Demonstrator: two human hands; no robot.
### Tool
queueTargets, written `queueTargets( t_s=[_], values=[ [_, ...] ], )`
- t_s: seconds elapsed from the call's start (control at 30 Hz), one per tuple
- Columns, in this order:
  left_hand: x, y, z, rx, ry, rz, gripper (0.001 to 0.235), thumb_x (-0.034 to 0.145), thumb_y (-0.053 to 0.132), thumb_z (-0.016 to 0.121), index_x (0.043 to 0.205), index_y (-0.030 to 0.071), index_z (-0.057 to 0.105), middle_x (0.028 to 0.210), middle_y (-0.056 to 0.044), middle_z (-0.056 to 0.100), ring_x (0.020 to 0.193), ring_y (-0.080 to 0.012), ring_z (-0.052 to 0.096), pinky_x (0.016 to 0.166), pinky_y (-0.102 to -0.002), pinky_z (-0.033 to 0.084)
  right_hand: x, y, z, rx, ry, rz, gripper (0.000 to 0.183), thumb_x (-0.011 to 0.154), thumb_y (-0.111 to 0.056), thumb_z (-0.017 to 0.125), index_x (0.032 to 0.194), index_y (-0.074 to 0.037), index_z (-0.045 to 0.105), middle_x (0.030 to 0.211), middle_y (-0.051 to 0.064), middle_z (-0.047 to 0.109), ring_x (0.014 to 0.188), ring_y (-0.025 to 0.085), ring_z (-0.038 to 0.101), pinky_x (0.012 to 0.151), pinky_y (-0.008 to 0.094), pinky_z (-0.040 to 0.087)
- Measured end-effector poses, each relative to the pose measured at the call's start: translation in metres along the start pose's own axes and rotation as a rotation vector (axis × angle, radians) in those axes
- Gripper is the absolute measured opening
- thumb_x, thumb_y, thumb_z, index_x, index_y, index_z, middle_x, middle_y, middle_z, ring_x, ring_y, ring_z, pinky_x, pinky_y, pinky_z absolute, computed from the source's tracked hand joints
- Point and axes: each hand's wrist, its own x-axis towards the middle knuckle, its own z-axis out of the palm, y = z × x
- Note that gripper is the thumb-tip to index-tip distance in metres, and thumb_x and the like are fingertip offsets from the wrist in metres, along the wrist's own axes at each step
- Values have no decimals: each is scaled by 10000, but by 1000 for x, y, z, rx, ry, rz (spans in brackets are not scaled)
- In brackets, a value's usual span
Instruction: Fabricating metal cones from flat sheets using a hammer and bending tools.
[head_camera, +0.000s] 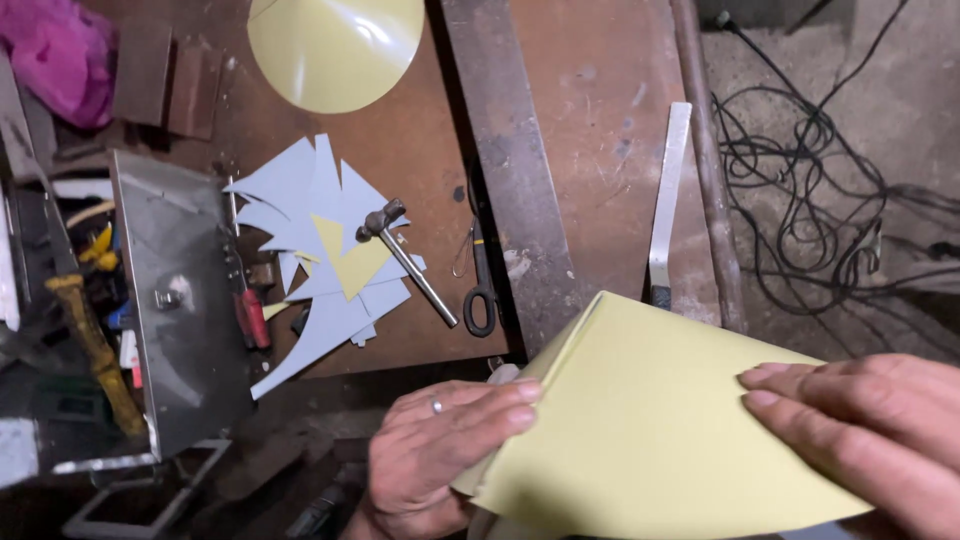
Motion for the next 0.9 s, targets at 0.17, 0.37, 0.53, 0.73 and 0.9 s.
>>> queueTargets(
  t_s=[0.17,0.37,0.53,0.73,0.9],
  values=[
    [16,7,9,40,-41,8,367,961,187,755,1248,-28,676,1198,-200,756,1114,-301,798,937,-377,647,-30,24,4,59,-10,39,564,670,-330,782,1094,33,696,963,154,699,947,270,755,892,413,601],
    [31,2,16,41,-53,71,467,790,94,698,1235,-44,660,1180,-213,736,1090,-331,780,903,-394,642,-44,50,-4,146,9,238,518,687,-170,813,1154,-1,664,1027,130,694,1033,268,767,927,372,579],
    [22,-4,26,22,-9,89,470,877,59,803,1307,-19,632,1252,-196,724,1149,-309,765,990,-401,638,-50,68,-8,198,-49,250,476,728,-57,755,1185,5,634,1113,164,695,1052,286,747,956,368,604],
    [19,-2,27,67,-9,78,522,823,-33,718,1337,-34,630,1275,-204,724,1151,-326,764,953,-388,634,-64,101,-14,182,-58,78,440,807,-202,742,1196,-29,633,1128,135,698,1071,246,753,935,348,597],
    [8,1,39,129,-11,123,426,925,37,719,1328,-65,626,1253,-229,720,1184,-324,763,993,-442,661,-21,35,-29,-10,-192,-35,516,788,-330,688,1237,-77,658,1181,136,705,1115,249,729,967,387,571]
  ],
)
